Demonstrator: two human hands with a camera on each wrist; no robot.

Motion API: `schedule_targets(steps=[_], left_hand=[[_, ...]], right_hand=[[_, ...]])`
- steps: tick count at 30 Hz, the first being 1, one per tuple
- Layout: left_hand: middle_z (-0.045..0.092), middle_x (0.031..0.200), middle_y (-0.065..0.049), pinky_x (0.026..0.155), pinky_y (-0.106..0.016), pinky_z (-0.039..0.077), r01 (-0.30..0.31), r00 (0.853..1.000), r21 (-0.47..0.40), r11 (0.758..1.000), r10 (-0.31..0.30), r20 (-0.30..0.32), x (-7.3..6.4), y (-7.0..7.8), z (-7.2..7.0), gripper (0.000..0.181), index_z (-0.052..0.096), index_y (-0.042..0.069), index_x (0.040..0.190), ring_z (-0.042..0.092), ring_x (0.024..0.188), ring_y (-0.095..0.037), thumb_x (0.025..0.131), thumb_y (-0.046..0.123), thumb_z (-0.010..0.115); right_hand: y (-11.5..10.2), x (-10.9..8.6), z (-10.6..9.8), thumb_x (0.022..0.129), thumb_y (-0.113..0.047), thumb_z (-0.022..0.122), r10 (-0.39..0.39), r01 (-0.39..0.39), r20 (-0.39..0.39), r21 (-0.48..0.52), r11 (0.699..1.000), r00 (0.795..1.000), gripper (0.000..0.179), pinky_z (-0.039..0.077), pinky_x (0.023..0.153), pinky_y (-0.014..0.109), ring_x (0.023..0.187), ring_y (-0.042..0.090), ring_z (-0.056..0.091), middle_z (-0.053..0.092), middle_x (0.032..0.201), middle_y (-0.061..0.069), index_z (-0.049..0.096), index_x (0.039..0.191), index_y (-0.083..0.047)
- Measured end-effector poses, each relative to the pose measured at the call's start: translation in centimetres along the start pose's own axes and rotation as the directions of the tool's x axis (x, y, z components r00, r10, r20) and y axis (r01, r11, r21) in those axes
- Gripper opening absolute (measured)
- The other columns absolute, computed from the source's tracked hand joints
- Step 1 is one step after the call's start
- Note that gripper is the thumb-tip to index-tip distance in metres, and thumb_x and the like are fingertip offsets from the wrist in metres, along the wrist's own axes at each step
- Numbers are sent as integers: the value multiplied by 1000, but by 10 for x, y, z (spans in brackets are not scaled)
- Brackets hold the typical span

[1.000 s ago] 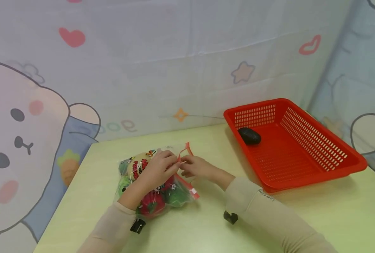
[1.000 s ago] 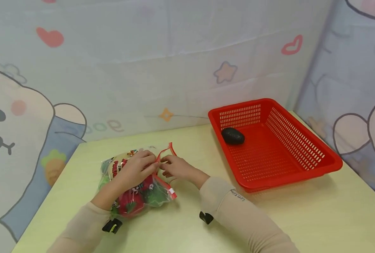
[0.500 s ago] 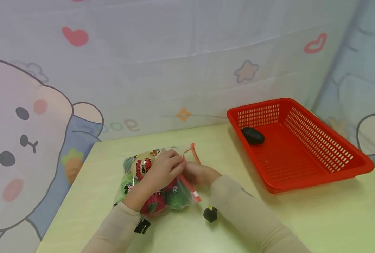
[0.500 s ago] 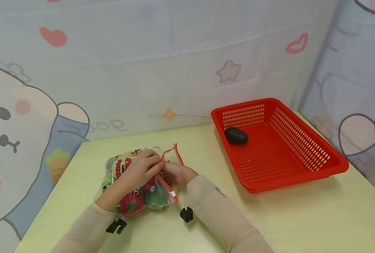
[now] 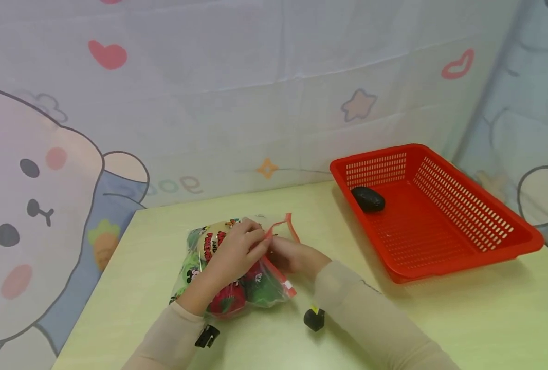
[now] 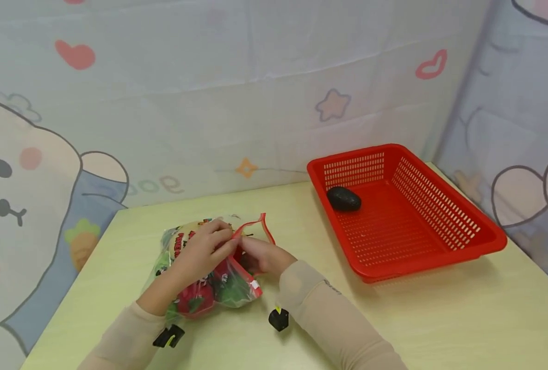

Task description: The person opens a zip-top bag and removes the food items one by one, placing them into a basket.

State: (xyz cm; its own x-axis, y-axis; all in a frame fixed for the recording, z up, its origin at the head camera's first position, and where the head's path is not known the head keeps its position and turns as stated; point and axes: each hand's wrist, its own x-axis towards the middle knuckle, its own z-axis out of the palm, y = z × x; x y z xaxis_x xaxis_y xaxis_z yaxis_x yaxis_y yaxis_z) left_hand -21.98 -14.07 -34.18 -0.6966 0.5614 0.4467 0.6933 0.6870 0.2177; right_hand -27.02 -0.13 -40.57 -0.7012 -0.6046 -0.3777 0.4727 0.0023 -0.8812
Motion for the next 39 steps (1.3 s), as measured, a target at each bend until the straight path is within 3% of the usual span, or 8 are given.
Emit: schedule_targets(steps=[4,9,13,17,22,30,35,39], left_hand=[[57,98,-3,83,-35,44,46,999,2,999,-46,18,2,2,0,17,64,14,82,51,92,-20,92,17,52],[58,98,-4,80,-33,47,60,998,-3,998,-60,19,6,4,-1,18,64,13,82,53,92,-19,92,17,50],[59,99,-3,76,-32,49,83,996,-16,996,-83,26,8,5,0,17,63,13,80,55,91,-18,92,17,51],[59,98,-4,77,-34,48,97,995,-28,995,-96,40,10,4,0,16,61,13,78,55,92,-19,91,16,53],[60,98,-6,83,-37,48,122,991,-32,992,-120,60,9,1,0,14,64,11,81,55,94,-21,91,17,55],[59,100,-6,82,-37,48,179,982,-39,983,-177,58,2,-4,-6,13,64,10,82,56,95,-22,90,16,56],[59,100,-7,83,-38,47,192,980,-33,981,-190,58,-2,-3,-6,13,65,10,84,56,95,-22,90,16,56],[60,99,-7,82,-38,47,198,979,-38,979,-196,51,-5,0,-7,13,65,9,82,56,94,-23,90,15,56]], right_hand=[[-1,-8,-8,91,-51,40,56,-55,-101,11,998,993,53,44,93,34,99,18,52,52,111,6,48,121,-8],[-5,-23,-24,83,-61,47,59,-64,-217,-14,998,974,72,52,83,35,90,23,61,57,112,13,46,126,-3],[-9,-39,-35,85,-51,52,-13,3,-255,-38,999,967,66,52,81,40,100,30,58,52,123,17,41,129,-3],[-11,-57,-38,87,-40,54,-109,62,-308,-158,985,945,54,53,81,38,105,29,52,49,123,15,41,125,-3],[-12,-80,-30,85,-40,58,-197,74,-376,-317,946,905,53,51,82,36,100,26,55,55,114,14,44,119,0],[-34,-101,-12,81,-37,65,-256,60,-363,-473,879,896,57,52,81,36,101,24,56,56,116,11,47,123,-4],[-67,-124,-12,83,-33,64,-325,81,-319,-592,802,890,58,52,81,36,104,27,55,54,120,14,43,127,-2],[-105,-144,-30,84,-35,63,-371,61,-330,-670,740,868,61,51,85,39,113,30,49,49,125,15,38,131,-6]])
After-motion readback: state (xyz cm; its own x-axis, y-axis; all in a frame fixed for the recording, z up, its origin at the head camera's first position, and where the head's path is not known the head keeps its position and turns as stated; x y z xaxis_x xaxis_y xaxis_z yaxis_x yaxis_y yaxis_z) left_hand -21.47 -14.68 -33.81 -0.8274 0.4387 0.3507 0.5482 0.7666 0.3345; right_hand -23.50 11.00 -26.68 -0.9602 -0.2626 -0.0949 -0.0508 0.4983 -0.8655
